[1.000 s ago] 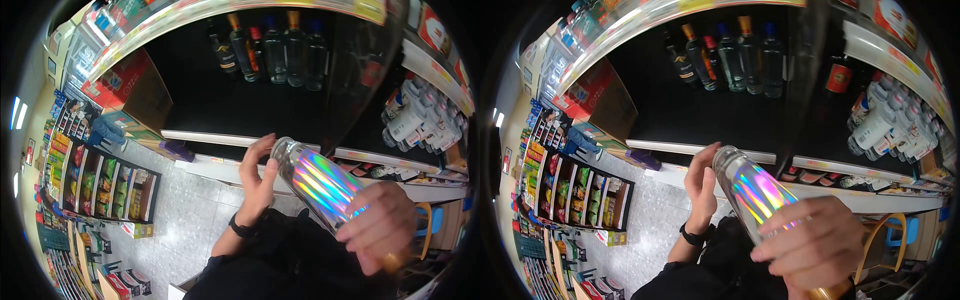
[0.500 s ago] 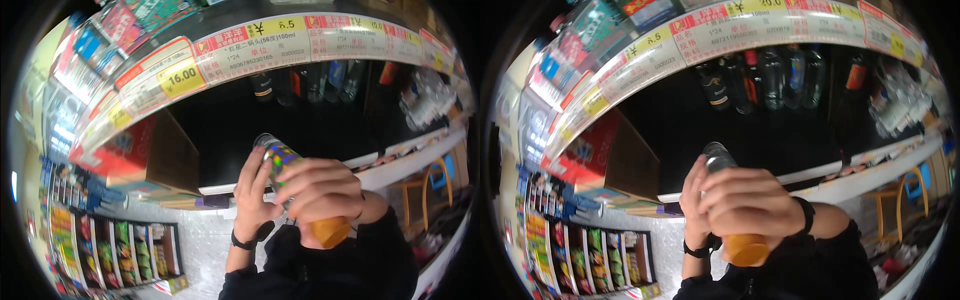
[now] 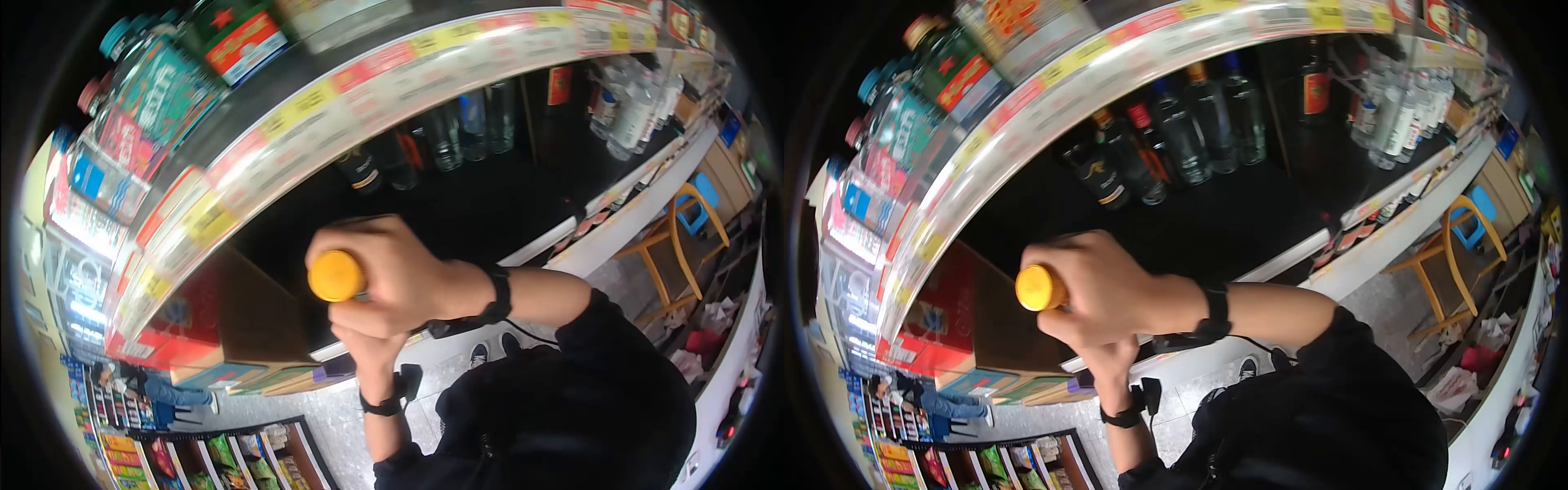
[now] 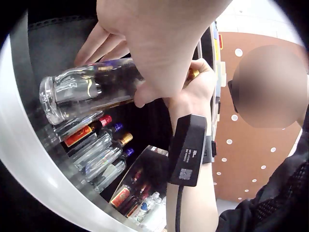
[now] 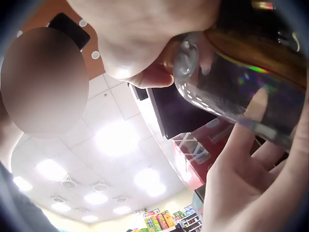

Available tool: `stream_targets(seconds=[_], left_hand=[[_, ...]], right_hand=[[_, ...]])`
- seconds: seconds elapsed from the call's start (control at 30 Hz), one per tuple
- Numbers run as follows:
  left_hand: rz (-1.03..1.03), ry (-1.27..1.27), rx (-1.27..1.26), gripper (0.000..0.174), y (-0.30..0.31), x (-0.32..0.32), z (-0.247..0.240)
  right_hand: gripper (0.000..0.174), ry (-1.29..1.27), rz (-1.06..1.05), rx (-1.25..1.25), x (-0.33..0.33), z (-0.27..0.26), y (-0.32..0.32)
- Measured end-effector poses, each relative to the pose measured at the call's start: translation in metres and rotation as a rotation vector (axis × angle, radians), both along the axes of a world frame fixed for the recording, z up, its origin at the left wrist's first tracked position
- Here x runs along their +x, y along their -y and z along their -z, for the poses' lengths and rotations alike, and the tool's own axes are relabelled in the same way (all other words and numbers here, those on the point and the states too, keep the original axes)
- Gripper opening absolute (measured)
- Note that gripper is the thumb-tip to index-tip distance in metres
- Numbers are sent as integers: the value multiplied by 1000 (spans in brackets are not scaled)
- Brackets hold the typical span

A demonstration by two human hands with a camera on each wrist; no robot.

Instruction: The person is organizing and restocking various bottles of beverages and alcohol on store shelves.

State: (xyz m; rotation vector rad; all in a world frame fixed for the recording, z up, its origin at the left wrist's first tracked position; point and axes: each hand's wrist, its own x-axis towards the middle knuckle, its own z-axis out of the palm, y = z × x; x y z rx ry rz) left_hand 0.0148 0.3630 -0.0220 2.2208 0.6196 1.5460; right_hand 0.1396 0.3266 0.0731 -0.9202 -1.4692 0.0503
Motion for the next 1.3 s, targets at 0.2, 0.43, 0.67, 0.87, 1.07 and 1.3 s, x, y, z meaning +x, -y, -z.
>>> stream_targets(seconds=[0.2, 0.43, 0.67, 0.87, 1.07, 1.3], left_hand=[[-26, -105, -28, 49, -13, 11, 3], [-86, -155, -267, 47, -12, 24, -24], [-17, -124, -442, 41, -35, 26, -12], [-25, -129, -483, 42, -43, 34, -18], [68, -50, -523, 48, -75, 41, -7], [121, -105, -521, 45, -109, 56, -11]], right_hand=[[47, -38, 143, -11, 8, 25, -1], [63, -51, 253, -170, 11, 64, 19], [73, -221, 25, -551, 7, 82, 18], [84, -197, -61, -699, 10, 78, 15], [92, -177, -60, -714, 5, 79, 12], [92, -206, -217, -970, 11, 68, 18]])
